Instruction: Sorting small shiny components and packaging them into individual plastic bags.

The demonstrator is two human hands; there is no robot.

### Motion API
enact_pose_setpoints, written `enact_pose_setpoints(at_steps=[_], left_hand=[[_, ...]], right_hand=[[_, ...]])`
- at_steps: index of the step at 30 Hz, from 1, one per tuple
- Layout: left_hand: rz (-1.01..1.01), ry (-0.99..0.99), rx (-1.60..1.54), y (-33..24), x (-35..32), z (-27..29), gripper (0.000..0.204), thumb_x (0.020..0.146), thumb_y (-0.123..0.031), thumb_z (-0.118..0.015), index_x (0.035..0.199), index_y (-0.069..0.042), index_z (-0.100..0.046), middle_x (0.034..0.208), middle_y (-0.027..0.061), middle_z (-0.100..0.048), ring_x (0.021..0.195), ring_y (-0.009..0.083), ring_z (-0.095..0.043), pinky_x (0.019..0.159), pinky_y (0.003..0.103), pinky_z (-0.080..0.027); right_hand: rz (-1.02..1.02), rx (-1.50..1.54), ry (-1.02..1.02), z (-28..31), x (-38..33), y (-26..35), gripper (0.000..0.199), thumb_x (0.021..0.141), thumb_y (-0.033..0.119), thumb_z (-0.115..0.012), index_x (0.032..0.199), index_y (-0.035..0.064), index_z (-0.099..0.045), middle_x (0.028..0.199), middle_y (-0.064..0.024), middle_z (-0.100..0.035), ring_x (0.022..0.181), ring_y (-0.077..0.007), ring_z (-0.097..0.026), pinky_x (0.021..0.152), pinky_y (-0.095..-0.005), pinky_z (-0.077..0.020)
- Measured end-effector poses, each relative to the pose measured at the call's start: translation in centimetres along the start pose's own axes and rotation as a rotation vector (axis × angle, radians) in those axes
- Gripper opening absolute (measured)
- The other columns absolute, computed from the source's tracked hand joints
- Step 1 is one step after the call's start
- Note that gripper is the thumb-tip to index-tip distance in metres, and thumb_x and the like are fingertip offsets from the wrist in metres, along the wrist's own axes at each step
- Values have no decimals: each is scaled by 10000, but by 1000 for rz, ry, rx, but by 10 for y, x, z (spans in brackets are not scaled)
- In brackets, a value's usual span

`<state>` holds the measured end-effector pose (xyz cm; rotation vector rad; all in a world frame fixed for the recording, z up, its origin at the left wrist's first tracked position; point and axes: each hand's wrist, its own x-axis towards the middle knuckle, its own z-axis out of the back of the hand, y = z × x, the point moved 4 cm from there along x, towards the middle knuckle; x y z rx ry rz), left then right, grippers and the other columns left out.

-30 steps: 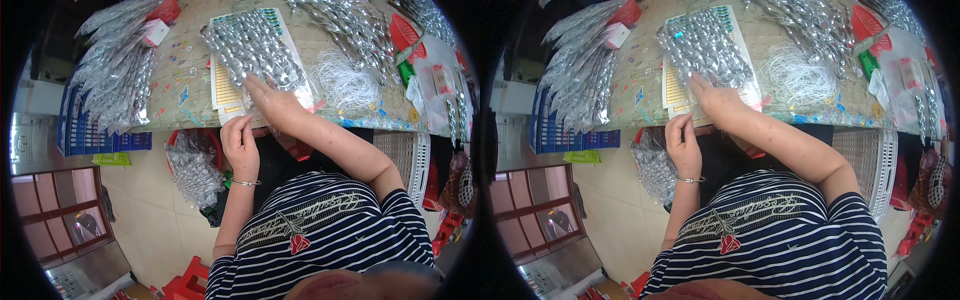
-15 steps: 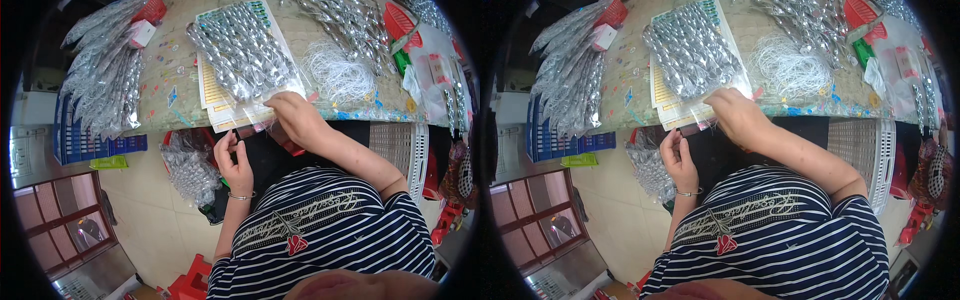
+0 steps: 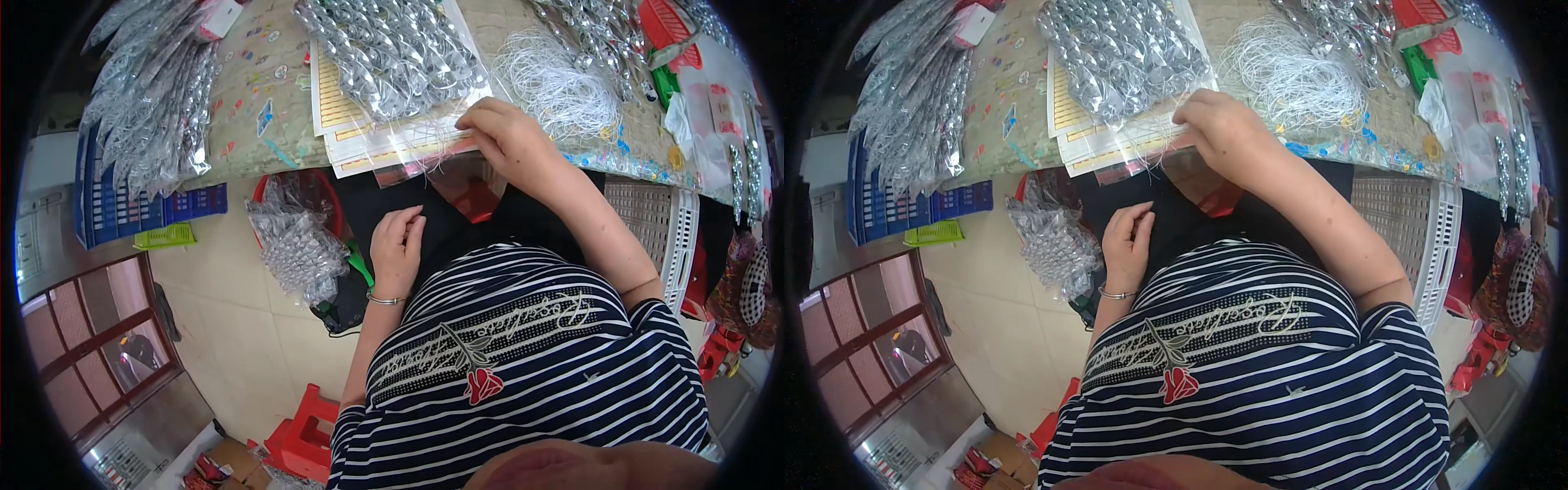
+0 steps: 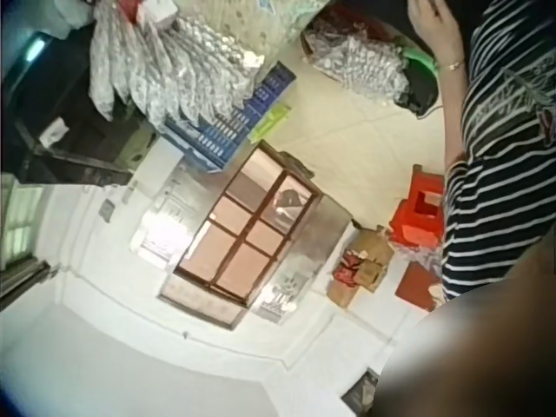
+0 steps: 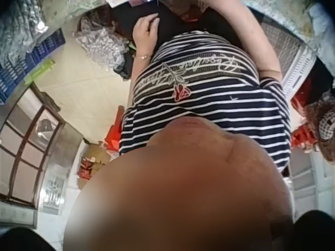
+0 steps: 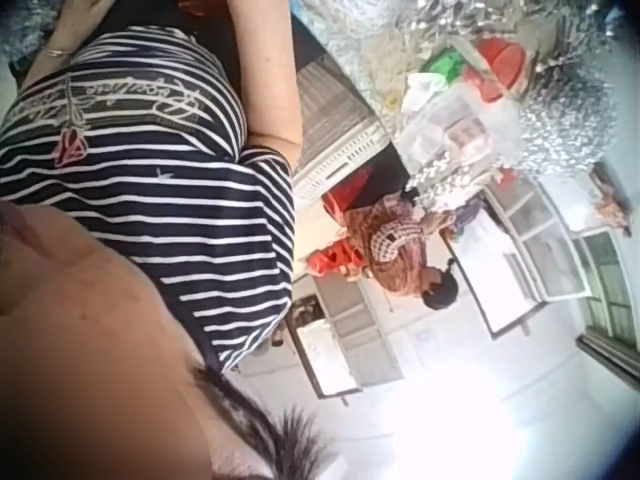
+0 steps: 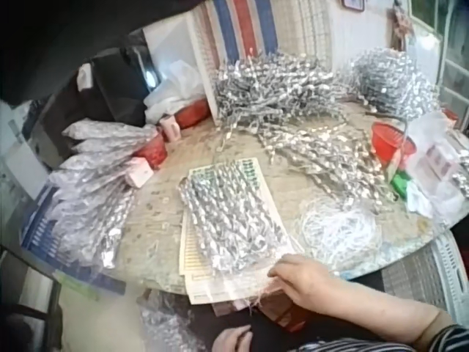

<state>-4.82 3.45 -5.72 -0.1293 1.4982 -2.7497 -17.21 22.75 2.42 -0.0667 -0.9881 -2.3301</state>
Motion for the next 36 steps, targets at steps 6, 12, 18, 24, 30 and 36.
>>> enact_pose_setpoints(at_steps=[6,12,18,24,30,36], left_hand=[[-84,-18,65,4,3,-4,133,861,-62,-641,985,-25,-673,854,90,-624,682,168,-594,625,262,-474],[-109,-33,84,3,0,-4,126,856,-51,-640,975,-23,-674,847,90,-629,692,176,-601,628,267,-476],[-92,-50,74,2,0,1,124,828,-56,-650,948,-37,-673,835,100,-630,754,236,-612,678,321,-489],[164,-114,-430,10,8,1,267,877,-67,-647,1136,-17,-604,940,63,-627,739,98,-599,625,216,-496],[203,-68,-582,-15,48,1,261,967,-200,-550,1128,6,-568,950,71,-644,783,103,-640,621,215,-503],[319,-64,-733,-12,58,-8,315,1015,-236,-455,1067,33,-612,956,78,-665,788,115,-646,673,233,-515]], right_hand=[[30,-172,65,-27,-3,3,228,798,1,-557,1009,15,-642,1059,-134,-603,1002,-325,-570,870,-399,-466],[170,-48,-10,-37,19,19,406,771,-40,-564,1171,27,-586,1191,-163,-568,1066,-353,-548,931,-400,-458],[127,52,-56,-18,-1,13,307,837,1,-579,1144,8,-589,1128,-181,-580,997,-358,-590,841,-379,-498],[14,-75,-6,-30,-1,18,254,832,191,-668,987,-1,-609,949,-147,-587,859,-328,-611,729,-385,-506],[28,-133,-59,-31,3,21,311,814,229,-705,980,-11,-599,931,-139,-578,809,-309,-618,701,-373,-508],[-12,-222,-71,-39,10,22,344,802,289,-706,948,-1,-593,911,-133,-578,804,-313,-615,671,-385,-505]])
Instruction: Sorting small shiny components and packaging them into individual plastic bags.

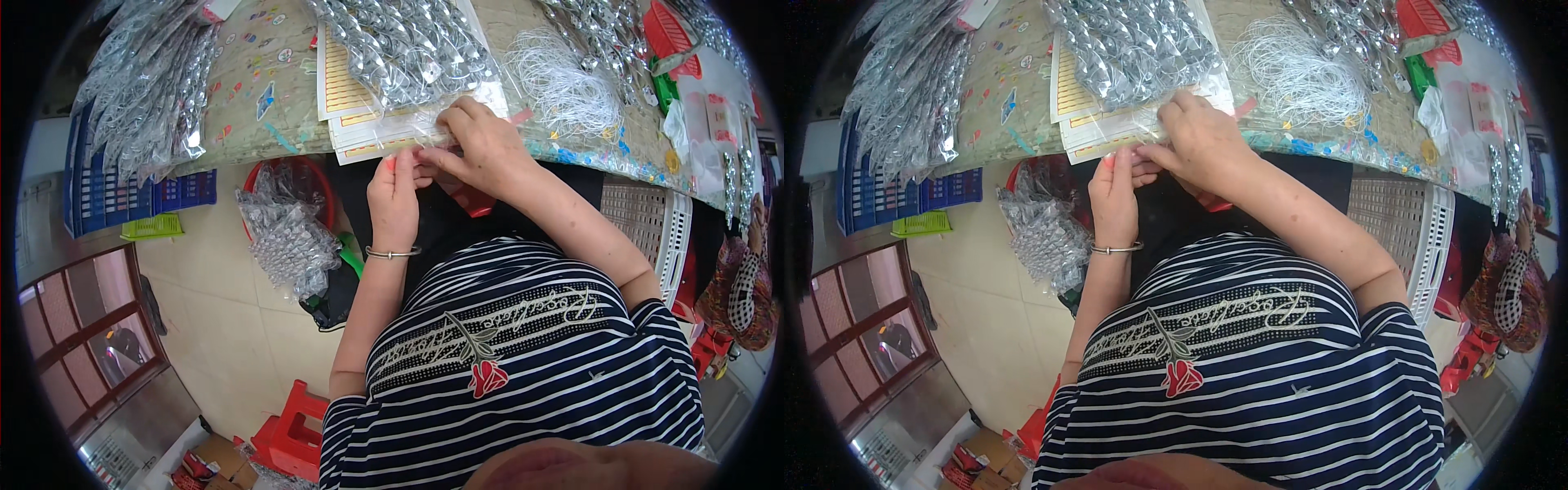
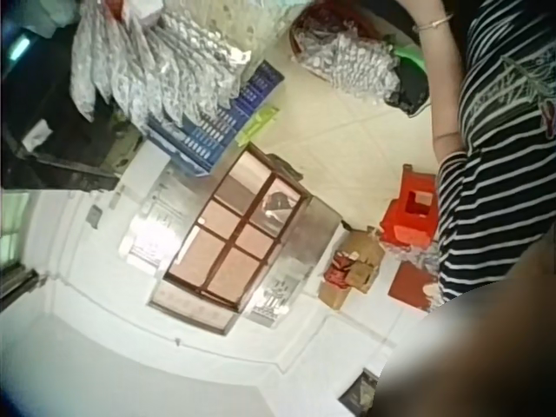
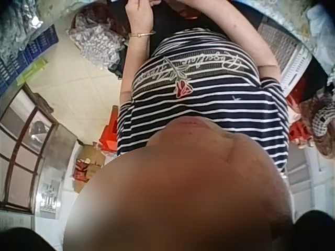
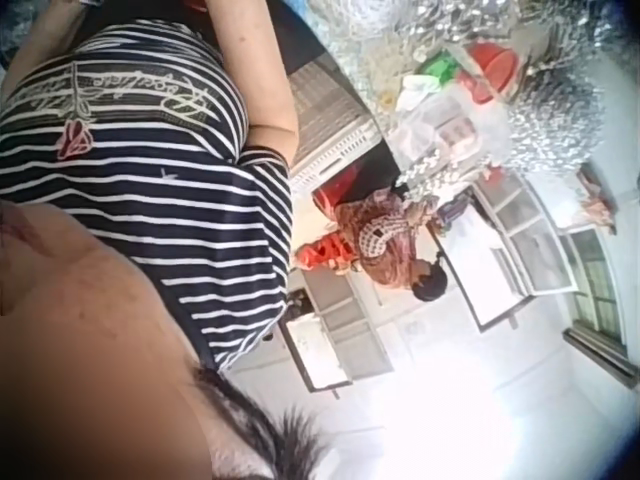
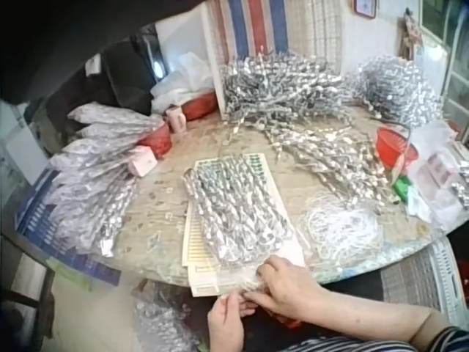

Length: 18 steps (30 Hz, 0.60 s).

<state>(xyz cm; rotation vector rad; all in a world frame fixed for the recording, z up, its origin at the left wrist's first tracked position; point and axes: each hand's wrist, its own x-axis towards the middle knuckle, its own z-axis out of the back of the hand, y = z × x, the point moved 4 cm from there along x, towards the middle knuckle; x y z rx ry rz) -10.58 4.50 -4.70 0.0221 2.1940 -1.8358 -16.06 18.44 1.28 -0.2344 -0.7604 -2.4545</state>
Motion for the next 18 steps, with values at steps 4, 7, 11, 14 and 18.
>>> enact_pose_setpoints(at_steps=[4,7,11,14,18], left_hand=[[-85,8,-37,-7,1,-1,319,1017,-215,-450,1125,42,-605,988,90,-668,830,127,-654,745,248,-524],[-123,10,7,-10,2,1,317,1014,-206,-455,1133,47,-605,1016,103,-670,859,136,-658,769,255,-527],[-132,28,59,-13,2,5,311,1011,-199,-461,1125,49,-609,1047,116,-673,890,151,-664,778,261,-528],[-149,21,103,-15,0,10,316,1012,-205,-456,1117,52,-609,1031,125,-679,893,160,-668,769,259,-528],[-94,15,80,-22,-5,12,324,1013,-216,-453,1091,57,-609,1003,132,-686,873,168,-676,751,258,-528]], right_hand=[[-7,15,27,-5,6,1,289,806,259,-696,915,12,-591,896,-136,-594,799,-321,-614,667,-392,-499],[7,121,96,-12,7,-5,218,816,212,-681,885,23,-598,863,-131,-601,790,-321,-612,671,-393,-494],[-14,177,165,-13,10,-17,167,822,173,-668,871,26,-605,840,-128,-606,785,-322,-611,674,-391,-490],[-10,207,203,-5,15,-16,155,826,162,-662,858,22,-603,834,-132,-606,774,-323,-610,667,-391,-486],[-12,86,70,15,25,-12,137,833,152,-648,869,26,-610,835,-134,-599,759,-324,-611,665,-403,-487]])
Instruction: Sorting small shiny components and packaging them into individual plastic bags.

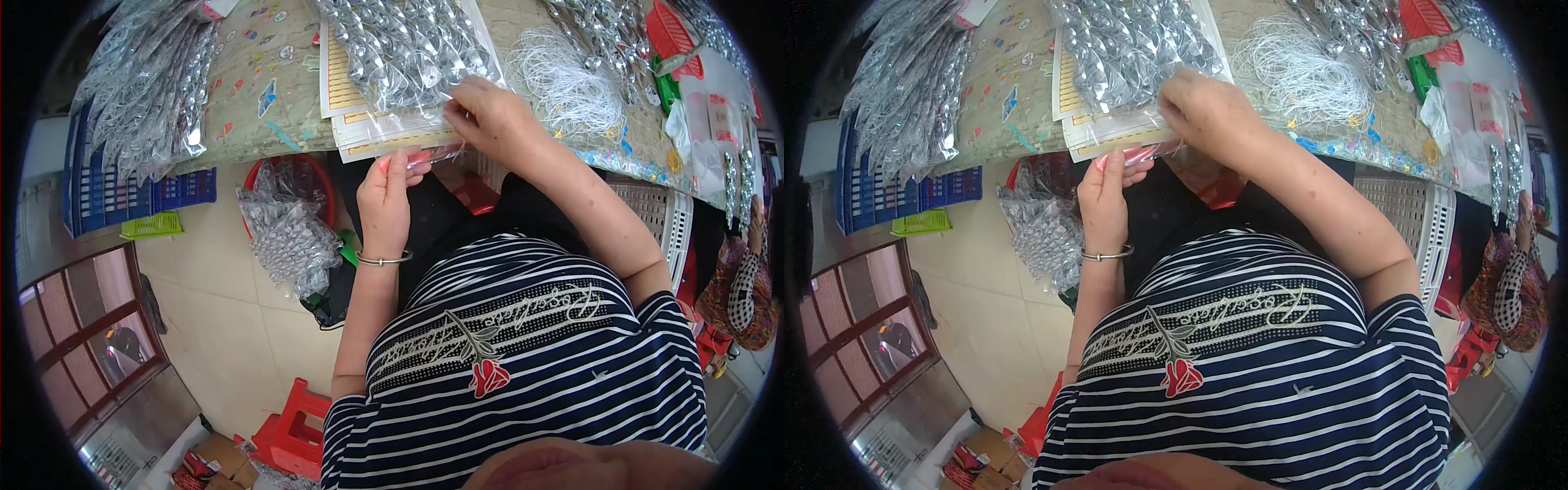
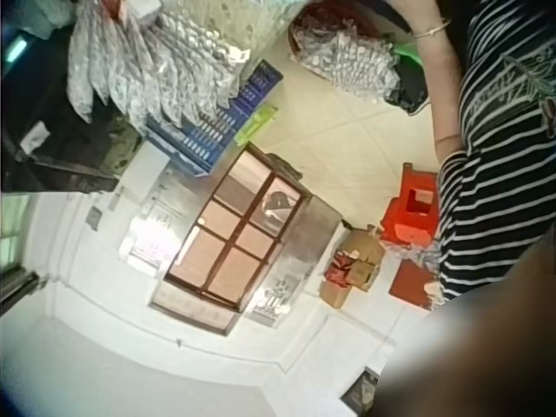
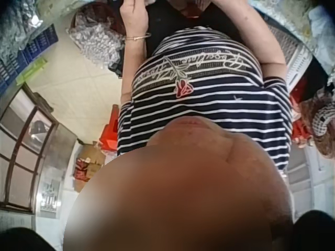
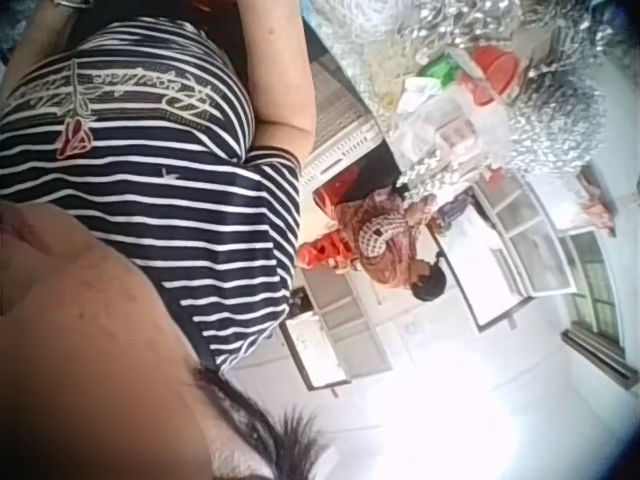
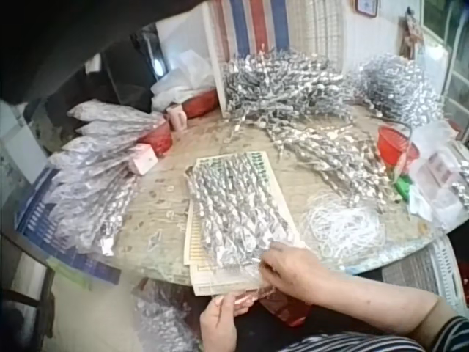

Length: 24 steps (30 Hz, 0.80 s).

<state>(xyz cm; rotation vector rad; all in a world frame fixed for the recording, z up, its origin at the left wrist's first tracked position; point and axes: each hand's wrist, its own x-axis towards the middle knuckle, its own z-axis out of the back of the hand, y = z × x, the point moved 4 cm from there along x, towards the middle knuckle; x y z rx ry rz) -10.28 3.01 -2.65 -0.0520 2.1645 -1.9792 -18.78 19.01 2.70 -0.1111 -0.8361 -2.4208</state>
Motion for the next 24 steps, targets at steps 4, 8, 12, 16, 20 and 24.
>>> enact_pose_setpoints(at_steps=[4,8,12,16,20,24], left_hand=[[74,19,-35,-2,-2,3,339,1013,-245,-452,1047,51,-614,950,139,-695,822,171,-686,719,254,-524],[121,51,-38,1,-3,3,358,1012,-276,-452,1031,42,-618,913,149,-701,794,173,-690,699,246,-519],[147,52,-36,7,-3,4,362,1010,-283,-459,1029,42,-619,911,153,-701,786,174,-689,697,247,-518],[148,39,-31,8,-4,5,362,1010,-281,-456,1018,42,-618,916,162,-701,779,180,-686,696,251,-515],[159,46,18,8,-2,6,363,1011,-280,-449,1017,41,-619,906,169,-701,763,183,-680,683,251,-509],[164,49,12,9,-1,6,366,1011,-290,-454,999,35,-623,878,142,-705,735,155,-674,673,243,-513]], right_hand=[[66,-157,-98,6,-1,-3,98,837,137,-625,886,53,-620,860,-118,-589,796,-317,-616,673,-408,-503],[245,-268,-88,3,-14,-18,138,805,129,-637,930,75,-625,948,-111,-599,846,-316,-618,693,-403,-514],[223,-284,-13,10,-22,-18,332,746,38,-632,1078,41,-612,1110,-155,-589,970,-342,-587,799,-406,-505],[201,-162,-55,22,-35,-6,445,717,-58,-592,1157,6,-586,1179,-175,-566,1054,-354,-540,905,-412,-465],[176,-117,-9,26,-50,6,444,707,-67,-588,1144,13,-592,1159,-159,-570,1044,-340,-540,911,-408,-454],[226,-51,100,4,-56,2,473,677,-61,-609,1144,8,-586,1118,-138,-568,1031,-323,-541,884,-396,-460]])
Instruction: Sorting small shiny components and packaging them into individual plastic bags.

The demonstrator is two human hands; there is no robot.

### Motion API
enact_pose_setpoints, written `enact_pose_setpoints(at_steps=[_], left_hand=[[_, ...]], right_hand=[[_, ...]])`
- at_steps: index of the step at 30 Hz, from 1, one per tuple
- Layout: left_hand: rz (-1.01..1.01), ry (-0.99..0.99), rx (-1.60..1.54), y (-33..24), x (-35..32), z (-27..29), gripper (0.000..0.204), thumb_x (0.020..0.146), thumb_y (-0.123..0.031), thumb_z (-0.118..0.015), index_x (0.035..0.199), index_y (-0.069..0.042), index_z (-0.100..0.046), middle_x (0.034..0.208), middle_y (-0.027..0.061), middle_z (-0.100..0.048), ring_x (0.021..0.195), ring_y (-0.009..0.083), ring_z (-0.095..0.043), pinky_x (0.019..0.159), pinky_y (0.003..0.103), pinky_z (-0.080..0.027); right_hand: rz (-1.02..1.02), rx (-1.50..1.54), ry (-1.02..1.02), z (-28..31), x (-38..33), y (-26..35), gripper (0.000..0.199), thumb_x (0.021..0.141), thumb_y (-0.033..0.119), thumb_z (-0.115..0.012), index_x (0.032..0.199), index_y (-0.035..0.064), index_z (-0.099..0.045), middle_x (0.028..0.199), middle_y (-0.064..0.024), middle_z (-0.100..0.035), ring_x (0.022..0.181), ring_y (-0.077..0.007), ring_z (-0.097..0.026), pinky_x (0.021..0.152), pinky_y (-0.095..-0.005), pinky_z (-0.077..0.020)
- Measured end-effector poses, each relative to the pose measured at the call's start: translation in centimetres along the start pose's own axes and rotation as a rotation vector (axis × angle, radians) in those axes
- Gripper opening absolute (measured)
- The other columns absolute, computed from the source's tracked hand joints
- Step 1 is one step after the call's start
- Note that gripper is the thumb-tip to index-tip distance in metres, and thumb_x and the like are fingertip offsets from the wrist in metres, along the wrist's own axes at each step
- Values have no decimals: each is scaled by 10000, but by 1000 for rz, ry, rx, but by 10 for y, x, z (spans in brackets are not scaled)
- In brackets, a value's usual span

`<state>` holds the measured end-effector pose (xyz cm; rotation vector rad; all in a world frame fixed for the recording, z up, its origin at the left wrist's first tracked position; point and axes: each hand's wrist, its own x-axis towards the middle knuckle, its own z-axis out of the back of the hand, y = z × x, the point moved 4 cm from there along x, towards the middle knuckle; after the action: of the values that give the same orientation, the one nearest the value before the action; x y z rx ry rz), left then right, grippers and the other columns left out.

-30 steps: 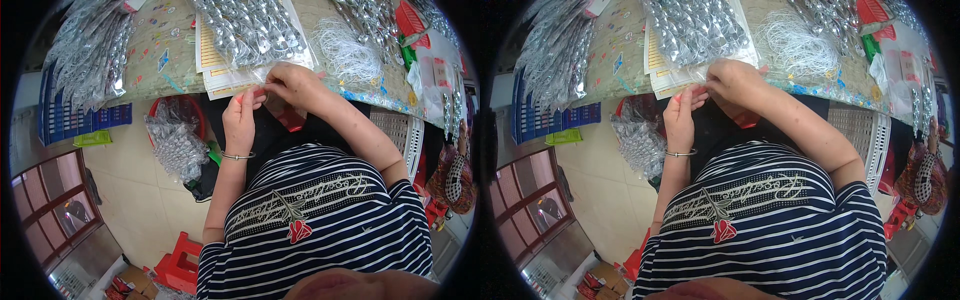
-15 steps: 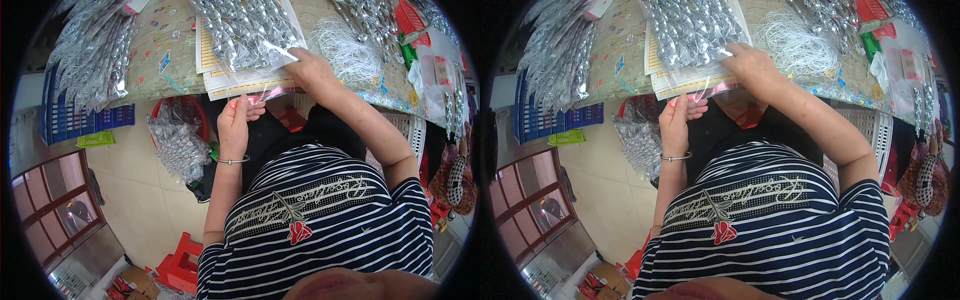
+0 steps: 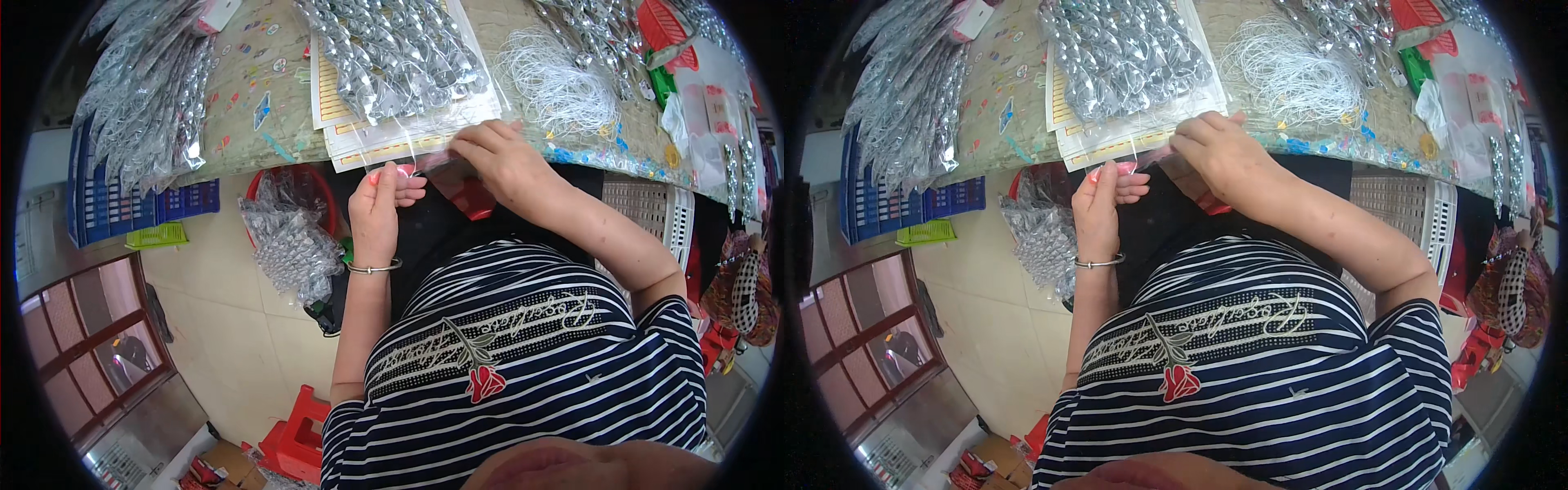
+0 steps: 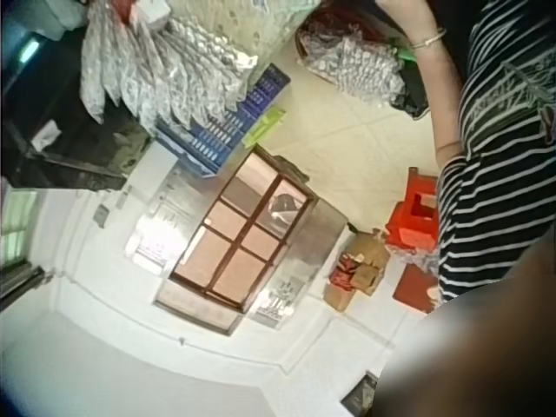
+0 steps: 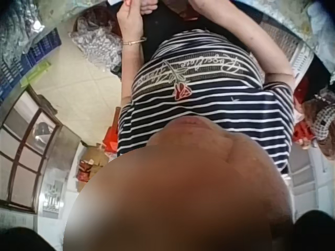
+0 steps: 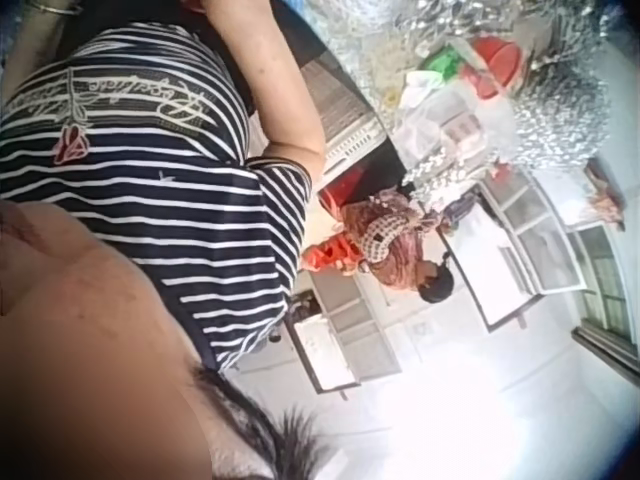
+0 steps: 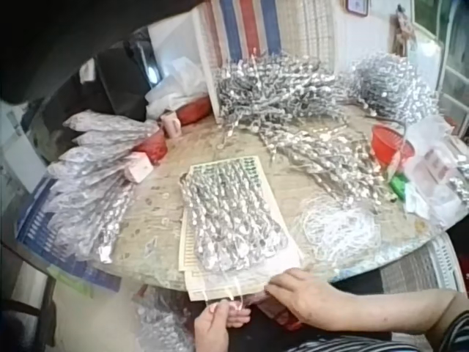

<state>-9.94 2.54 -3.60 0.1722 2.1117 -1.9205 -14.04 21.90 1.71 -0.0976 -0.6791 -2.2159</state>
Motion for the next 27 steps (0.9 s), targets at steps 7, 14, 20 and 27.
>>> enact_pose_setpoints(at_steps=[7,14,20,27], left_hand=[[-3,22,-3,1,-1,2,369,1012,-294,-451,1005,31,-626,875,140,-705,729,153,-671,670,244,-510],[12,7,-33,4,-1,5,370,1010,-298,-456,1017,31,-627,882,142,-705,742,158,-676,676,243,-510],[11,3,-17,7,0,6,370,1009,-297,-459,1024,34,-626,887,139,-705,744,158,-677,675,241,-509],[-16,-3,-34,3,-1,4,438,1023,-335,-409,1031,49,-618,896,148,-702,763,164,-678,690,249,-512]], right_hand=[[5,-135,4,-6,23,-14,543,672,5,-642,1204,-11,-532,1214,-133,-528,1124,-318,-506,963,-386,-428],[-34,-271,11,-16,21,-9,576,744,39,-623,1293,-10,-458,1328,-166,-481,1257,-349,-440,1072,-427,-341],[-31,-281,6,-15,7,-7,511,823,32,-594,1310,-11,-445,1389,-169,-435,1284,-361,-417,1070,-445,-340],[37,-140,-2,-5,9,19,471,806,36,-596,1264,-11,-499,1332,-164,-488,1204,-355,-476,1012,-438,-397]])
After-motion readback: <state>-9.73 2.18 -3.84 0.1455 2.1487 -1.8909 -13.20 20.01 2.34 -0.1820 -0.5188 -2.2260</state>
